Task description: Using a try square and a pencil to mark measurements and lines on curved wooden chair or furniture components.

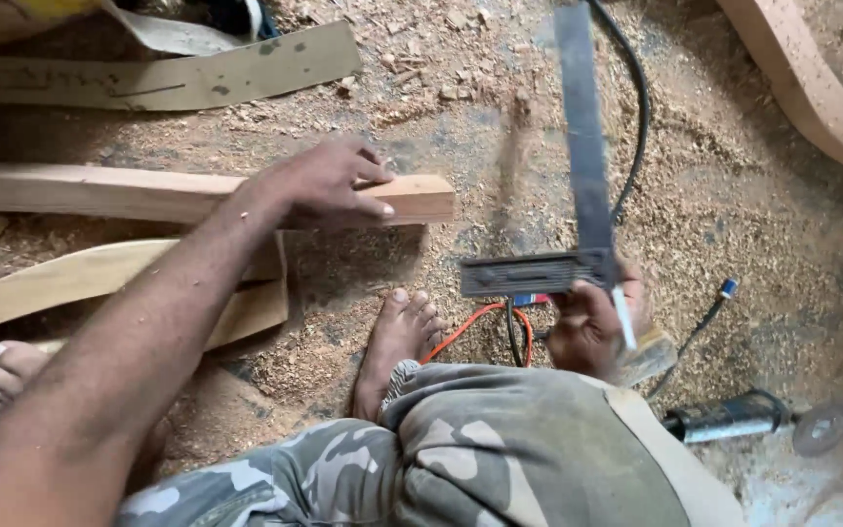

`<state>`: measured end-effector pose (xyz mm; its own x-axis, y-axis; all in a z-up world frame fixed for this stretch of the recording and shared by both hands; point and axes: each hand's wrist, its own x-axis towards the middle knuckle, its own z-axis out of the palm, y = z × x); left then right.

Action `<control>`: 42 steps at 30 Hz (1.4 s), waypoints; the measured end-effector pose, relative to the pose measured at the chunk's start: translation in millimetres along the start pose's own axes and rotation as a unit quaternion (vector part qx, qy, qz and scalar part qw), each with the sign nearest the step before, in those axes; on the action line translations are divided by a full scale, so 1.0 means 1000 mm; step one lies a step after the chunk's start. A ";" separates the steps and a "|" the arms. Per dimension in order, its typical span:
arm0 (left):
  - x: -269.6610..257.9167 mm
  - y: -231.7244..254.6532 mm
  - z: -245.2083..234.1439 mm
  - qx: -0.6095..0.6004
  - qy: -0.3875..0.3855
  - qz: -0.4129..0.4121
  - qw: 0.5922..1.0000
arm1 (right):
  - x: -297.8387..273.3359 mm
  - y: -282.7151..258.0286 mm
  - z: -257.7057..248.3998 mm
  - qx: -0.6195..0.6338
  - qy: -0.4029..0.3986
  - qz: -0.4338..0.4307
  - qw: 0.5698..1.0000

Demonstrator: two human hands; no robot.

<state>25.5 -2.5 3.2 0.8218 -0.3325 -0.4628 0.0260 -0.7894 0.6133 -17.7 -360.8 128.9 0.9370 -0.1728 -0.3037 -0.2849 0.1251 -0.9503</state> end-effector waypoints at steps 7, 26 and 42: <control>0.001 0.032 -0.008 -0.020 -0.062 -0.004 0.998 | -0.023 0.094 0.032 0.222 -0.020 0.154 0.962; -0.038 0.065 0.032 0.185 0.182 0.092 0.961 | 0.007 0.124 0.076 0.236 -0.062 0.201 0.949; -0.031 0.069 0.031 0.242 0.207 0.084 0.944 | 0.036 0.113 0.070 0.116 -0.067 0.172 0.976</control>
<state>-15.9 -62.2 39.9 0.9462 -0.3219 -0.0332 -0.3046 -0.9205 0.2448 -2.1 -284.8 15.8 0.8165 0.0458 -0.5756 -0.5483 0.3741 -0.7480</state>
